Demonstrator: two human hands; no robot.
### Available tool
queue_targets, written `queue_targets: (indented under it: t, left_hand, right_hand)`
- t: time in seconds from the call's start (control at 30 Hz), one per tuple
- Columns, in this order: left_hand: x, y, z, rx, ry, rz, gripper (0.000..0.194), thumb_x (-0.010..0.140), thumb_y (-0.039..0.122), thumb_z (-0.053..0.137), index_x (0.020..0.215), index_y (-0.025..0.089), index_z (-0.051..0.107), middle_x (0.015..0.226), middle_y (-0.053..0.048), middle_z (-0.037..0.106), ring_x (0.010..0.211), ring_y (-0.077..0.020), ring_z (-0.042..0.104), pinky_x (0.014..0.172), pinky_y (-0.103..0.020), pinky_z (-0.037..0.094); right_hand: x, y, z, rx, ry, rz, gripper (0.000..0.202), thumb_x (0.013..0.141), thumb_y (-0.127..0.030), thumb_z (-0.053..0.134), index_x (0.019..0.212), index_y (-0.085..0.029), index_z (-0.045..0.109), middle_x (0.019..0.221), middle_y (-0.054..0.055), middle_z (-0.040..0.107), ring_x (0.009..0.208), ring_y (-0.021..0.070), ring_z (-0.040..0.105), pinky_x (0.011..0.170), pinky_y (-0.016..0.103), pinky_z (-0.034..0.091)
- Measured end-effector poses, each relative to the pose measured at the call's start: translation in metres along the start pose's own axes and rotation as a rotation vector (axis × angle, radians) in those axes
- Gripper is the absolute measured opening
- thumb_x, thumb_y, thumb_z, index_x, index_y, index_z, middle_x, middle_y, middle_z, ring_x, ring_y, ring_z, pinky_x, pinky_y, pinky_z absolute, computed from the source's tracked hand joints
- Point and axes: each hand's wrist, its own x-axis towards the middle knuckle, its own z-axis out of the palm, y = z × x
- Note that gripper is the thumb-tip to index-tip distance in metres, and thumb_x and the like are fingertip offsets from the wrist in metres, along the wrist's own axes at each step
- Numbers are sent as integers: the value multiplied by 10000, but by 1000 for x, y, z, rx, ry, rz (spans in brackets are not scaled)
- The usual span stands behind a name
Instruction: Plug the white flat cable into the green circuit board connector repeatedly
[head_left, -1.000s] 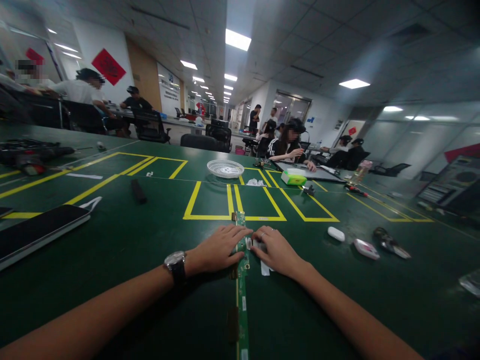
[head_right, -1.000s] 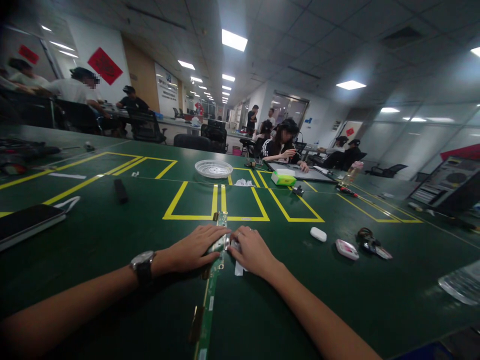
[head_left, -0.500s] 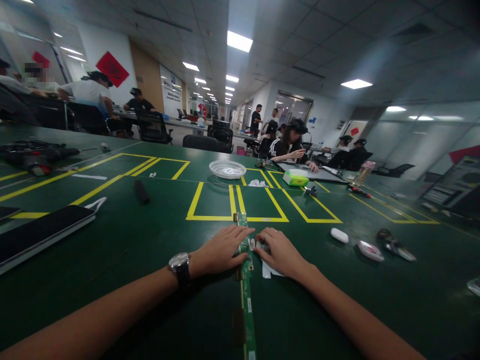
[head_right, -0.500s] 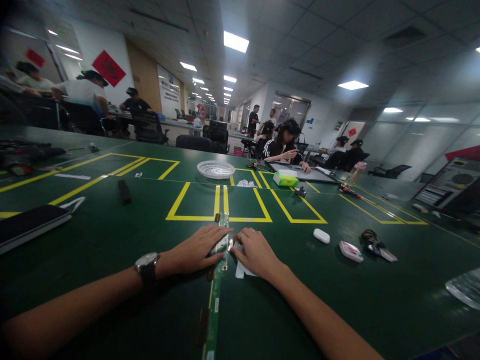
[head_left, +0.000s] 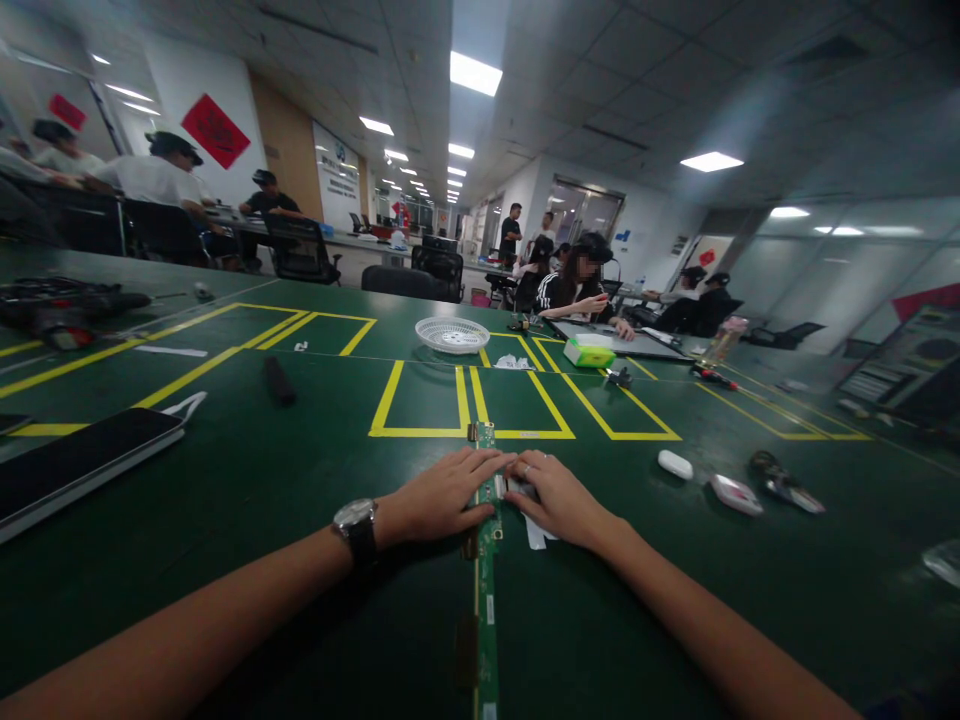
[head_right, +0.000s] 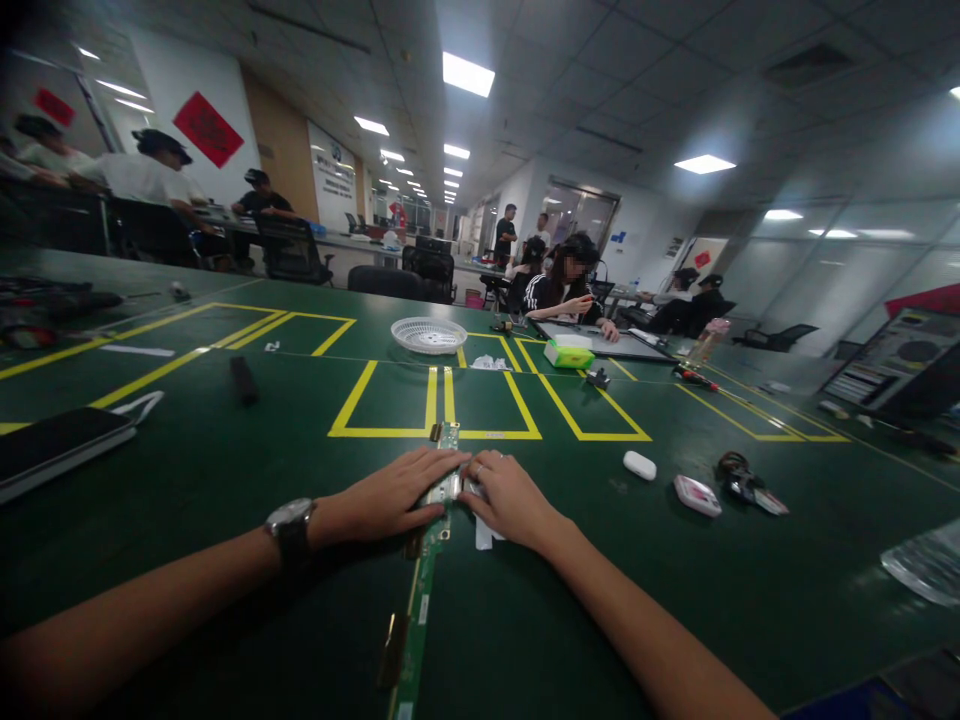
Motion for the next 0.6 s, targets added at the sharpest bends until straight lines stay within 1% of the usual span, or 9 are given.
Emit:
queue_targets:
  t: [0.17,0.3,0.37,0.43,0.5,0.6]
  left_hand:
    - [0,0,0,5,-3,9,714,966,381,537,1549,259,144,1559,-73,323,1401,-253,334,1158,-432,252]
    - [0,1,1,28,5,-32,734,968,391,521,1555,282,94,1568,-83,316,1392,-294,359,1151,-537,166]
    - [-1,1,1,26,5,-54,745,966,397,523,1555,285,83,1563,-89,329,1392,-305,362,1145,-562,138]
    - [-1,1,1,19,8,-68,768,958,407,534,1557,281,69,1557,-94,339,1394,-307,360,1143,-561,140]
    - [-2,0,1,12,16,-71,805,946,422,551,1559,275,51,1569,-102,313,1402,-310,348,1143,-554,152]
    - [-2,-2,2,-20,56,-78,798,953,440,539,1559,267,49,1590,-106,261,1419,-302,315,1142,-520,196]
  right_hand:
    - [-1,1,2,13,16,-2,212,936,-288,579,1112,-174,611,1090,99,608,1014,231,547,885,383,433]
    - [-2,1,3,27,27,5,218,935,-293,581,1110,-169,622,1068,96,616,995,228,551,875,378,432]
    - [-1,0,2,20,29,16,219,935,-295,582,1107,-168,627,1071,97,623,998,229,556,868,374,430]
    - [0,0,-1,-1,14,24,219,931,-311,593,1091,-170,642,1072,96,635,993,232,567,850,371,426]
    - [1,-1,-5,-27,4,17,220,929,-329,600,1078,-179,658,1059,89,652,986,234,576,840,373,418]
    - [2,-5,-9,-22,63,-26,227,953,-299,559,1136,-196,644,1117,81,656,1046,231,565,896,390,397]
